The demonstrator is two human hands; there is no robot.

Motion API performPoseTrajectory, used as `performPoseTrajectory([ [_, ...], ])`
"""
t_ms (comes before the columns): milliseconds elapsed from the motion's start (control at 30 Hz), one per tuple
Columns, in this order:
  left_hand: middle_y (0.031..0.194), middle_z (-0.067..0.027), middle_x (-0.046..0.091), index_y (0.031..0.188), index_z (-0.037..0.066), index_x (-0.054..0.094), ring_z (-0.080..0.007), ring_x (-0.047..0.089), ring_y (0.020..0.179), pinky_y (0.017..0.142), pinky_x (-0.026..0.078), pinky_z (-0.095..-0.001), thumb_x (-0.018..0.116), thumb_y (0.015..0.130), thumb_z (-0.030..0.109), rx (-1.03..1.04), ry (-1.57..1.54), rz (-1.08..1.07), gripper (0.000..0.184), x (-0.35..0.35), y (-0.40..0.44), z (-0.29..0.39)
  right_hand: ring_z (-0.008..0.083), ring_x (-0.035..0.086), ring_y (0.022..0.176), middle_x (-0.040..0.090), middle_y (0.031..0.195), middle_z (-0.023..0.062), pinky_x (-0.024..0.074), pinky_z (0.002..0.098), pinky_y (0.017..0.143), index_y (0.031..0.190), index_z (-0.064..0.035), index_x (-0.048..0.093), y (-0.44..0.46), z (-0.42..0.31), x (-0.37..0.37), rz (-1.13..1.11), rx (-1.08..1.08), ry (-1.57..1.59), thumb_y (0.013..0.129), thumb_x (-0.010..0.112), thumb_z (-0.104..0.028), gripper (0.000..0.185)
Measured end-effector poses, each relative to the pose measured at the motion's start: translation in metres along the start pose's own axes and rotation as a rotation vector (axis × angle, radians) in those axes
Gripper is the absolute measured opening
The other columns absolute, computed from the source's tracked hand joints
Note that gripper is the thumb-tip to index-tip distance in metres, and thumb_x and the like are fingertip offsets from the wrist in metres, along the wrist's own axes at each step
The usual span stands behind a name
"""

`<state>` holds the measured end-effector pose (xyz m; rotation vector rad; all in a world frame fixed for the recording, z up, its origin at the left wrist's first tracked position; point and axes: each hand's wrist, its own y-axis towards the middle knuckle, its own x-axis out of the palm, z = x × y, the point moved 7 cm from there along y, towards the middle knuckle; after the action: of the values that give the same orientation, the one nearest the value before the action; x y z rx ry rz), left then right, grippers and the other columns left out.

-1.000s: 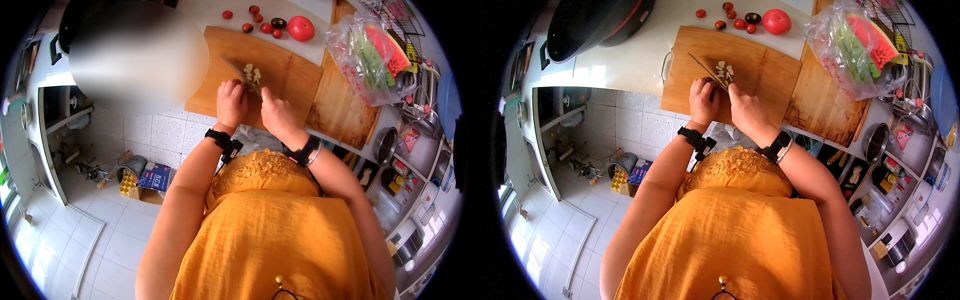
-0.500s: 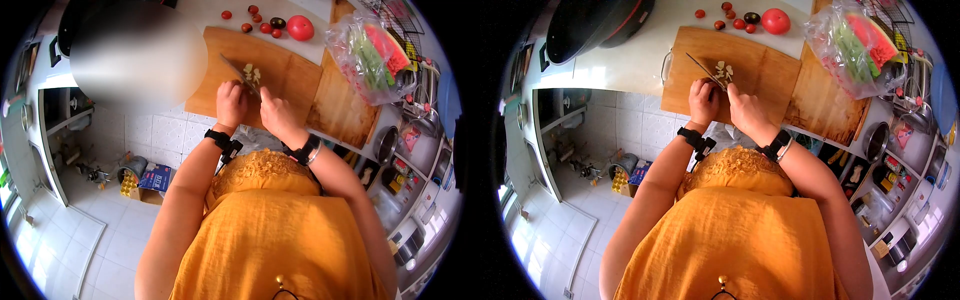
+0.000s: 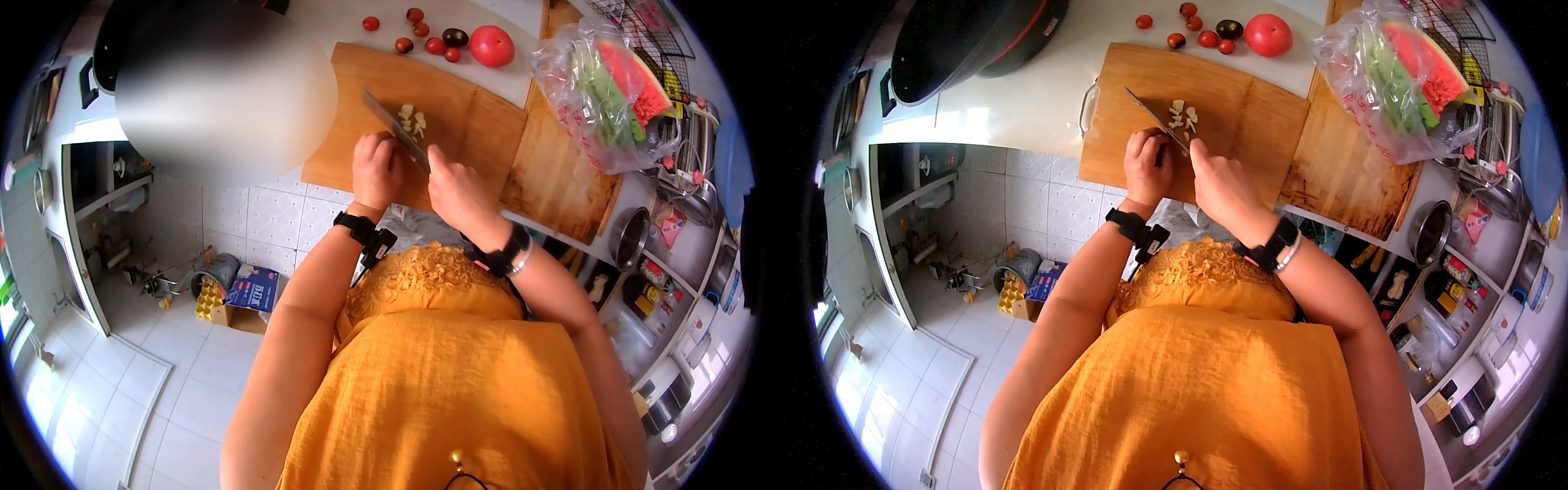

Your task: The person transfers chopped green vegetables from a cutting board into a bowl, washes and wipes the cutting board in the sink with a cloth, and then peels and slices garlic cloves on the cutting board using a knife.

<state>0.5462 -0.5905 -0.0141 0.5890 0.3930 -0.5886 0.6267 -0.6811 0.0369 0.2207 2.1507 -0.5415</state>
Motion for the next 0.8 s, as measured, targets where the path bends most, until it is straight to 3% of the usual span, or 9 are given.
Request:
performPoseTrajectory([
  [167, 0.083, -0.0116, 0.056, 0.077, 0.003, 0.055, -0.0321, 0.052, 0.077, 0.068, 0.043, -0.0395, 0.060, 0.067, -0.004, 0.000, -0.006, 0.007, 0.013, -0.001, 0.000, 0.001, 0.0398, 0.058, 0.060, 0.058, 0.065, 0.0218, 0.0458, 0.0472, 0.050, 0.112, 0.0044, 0.041, 0.003, 0.011, 0.009, 0.128, -0.027, 0.065, 0.079, 0.052, -0.003, 0.036],
  [600, 0.084, -0.0123, 0.055, 0.078, 0.003, 0.054, -0.0331, 0.052, 0.078, 0.068, 0.043, -0.0402, 0.059, 0.066, -0.004, -0.020, 0.012, -0.007, 0.014, 0.001, -0.002, -0.004, 0.0410, 0.058, 0.060, 0.058, 0.064, 0.0223, 0.0464, 0.0478, 0.051, 0.109, 0.0034, 0.040, -0.003, -0.003, 0.004, 0.006, -0.027, 0.031, 0.078, 0.052, -0.002, 0.033],
  [700, 0.084, -0.0123, 0.055, 0.077, 0.003, 0.054, -0.0331, 0.051, 0.077, 0.068, 0.042, -0.0405, 0.059, 0.066, -0.004, -0.027, 0.034, 0.037, 0.014, -0.003, 0.000, 0.000, 0.0404, 0.058, 0.058, 0.058, 0.064, 0.0221, 0.0458, 0.0471, 0.049, 0.110, 0.0037, 0.041, 0.000, 0.006, 0.017, 0.044, -0.032, -0.058, 0.078, 0.051, -0.001, 0.034],
  [800, 0.085, -0.0129, 0.055, 0.078, 0.003, 0.054, -0.0339, 0.052, 0.079, 0.069, 0.043, -0.0407, 0.059, 0.067, -0.004, -0.001, 0.036, -0.019, 0.013, 0.002, 0.002, 0.000, 0.0394, 0.058, 0.058, 0.058, 0.065, 0.0222, 0.0448, 0.0471, 0.050, 0.109, 0.0027, 0.043, -0.002, 0.022, 0.012, 0.112, -0.010, 0.076, 0.080, 0.052, -0.004, 0.031],
])
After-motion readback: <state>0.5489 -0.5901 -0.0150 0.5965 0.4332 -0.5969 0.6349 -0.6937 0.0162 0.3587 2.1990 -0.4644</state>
